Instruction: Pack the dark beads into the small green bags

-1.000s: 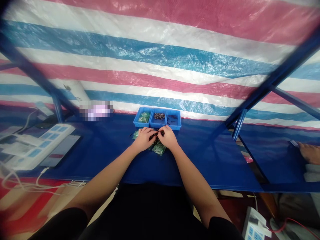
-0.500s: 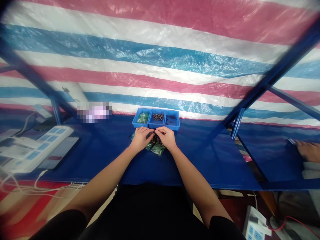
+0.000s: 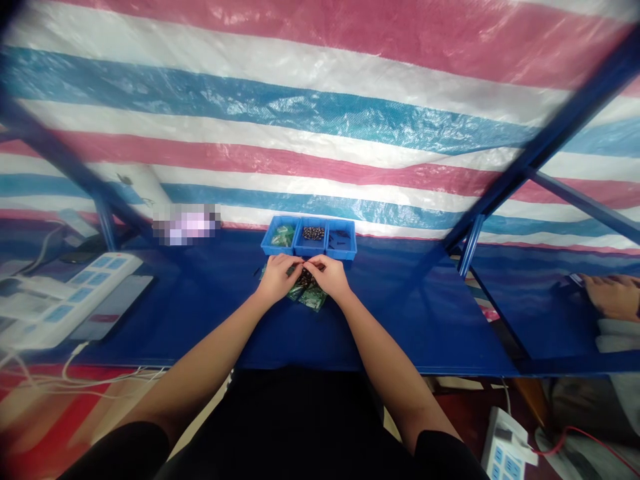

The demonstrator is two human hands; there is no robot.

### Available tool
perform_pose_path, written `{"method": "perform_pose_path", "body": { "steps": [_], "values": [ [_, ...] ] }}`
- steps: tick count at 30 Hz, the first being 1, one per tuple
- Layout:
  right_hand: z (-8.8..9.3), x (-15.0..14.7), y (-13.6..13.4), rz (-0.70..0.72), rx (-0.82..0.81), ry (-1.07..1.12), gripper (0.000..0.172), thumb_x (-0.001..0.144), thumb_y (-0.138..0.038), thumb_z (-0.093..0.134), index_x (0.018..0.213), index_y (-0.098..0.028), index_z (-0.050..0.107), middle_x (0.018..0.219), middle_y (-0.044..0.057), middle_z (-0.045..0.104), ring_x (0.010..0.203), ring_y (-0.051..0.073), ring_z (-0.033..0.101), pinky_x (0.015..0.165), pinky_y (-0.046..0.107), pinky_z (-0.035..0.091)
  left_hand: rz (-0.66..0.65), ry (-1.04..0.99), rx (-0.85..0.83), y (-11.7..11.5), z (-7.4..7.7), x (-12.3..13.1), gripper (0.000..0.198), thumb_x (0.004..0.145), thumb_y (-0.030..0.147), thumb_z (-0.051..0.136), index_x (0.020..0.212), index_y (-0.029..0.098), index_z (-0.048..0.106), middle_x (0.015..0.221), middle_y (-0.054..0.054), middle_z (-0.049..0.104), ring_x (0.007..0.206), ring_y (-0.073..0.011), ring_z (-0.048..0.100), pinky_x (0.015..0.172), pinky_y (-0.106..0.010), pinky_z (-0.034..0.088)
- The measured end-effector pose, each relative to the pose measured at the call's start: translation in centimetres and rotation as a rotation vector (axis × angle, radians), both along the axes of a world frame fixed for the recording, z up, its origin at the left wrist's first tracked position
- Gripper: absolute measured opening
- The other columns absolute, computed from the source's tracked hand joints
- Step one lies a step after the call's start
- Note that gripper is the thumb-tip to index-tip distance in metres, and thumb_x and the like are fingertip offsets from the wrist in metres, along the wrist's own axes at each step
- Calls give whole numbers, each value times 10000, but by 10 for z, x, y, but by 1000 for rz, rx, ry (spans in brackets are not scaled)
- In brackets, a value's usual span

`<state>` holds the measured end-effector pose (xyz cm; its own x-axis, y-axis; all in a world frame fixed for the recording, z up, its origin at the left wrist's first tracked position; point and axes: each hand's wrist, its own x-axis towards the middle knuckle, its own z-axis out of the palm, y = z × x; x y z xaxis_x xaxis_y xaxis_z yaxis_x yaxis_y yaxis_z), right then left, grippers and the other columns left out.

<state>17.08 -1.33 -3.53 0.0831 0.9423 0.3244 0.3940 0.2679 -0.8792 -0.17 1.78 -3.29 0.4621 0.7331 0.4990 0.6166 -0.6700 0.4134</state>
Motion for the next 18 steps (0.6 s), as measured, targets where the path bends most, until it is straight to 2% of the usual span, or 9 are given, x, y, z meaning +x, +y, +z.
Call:
{"method": "perform_pose_path", "body": {
  "steps": [7, 14, 18],
  "values": [
    [1, 0, -1, -23, 50, -85, 228, 818, -352, 594, 969, -217, 700, 912, 30, 724, 783, 169, 665, 690, 283, 519, 5, 21, -2, -1, 3, 0, 239, 952, 335, 416, 976, 220, 625, 943, -39, 685, 891, -198, 582, 838, -363, 353],
    [-2, 3, 2, -36, 95, -152, 204, 833, -335, 582, 938, -221, 714, 901, 26, 727, 759, 161, 659, 703, 286, 514, 6, -11, 1, -1, 1, 0, 237, 949, 334, 439, 1083, 226, 601, 950, -33, 682, 897, -188, 587, 854, -350, 355],
    [-4, 3, 2, -24, 109, -177, 213, 838, -348, 581, 940, -219, 717, 897, 31, 727, 745, 161, 655, 684, 282, 513, 1, -4, 15, 2, -1, 0, 220, 954, 332, 434, 1038, 233, 612, 944, -27, 680, 896, -188, 587, 848, -347, 356]
  ]
}}
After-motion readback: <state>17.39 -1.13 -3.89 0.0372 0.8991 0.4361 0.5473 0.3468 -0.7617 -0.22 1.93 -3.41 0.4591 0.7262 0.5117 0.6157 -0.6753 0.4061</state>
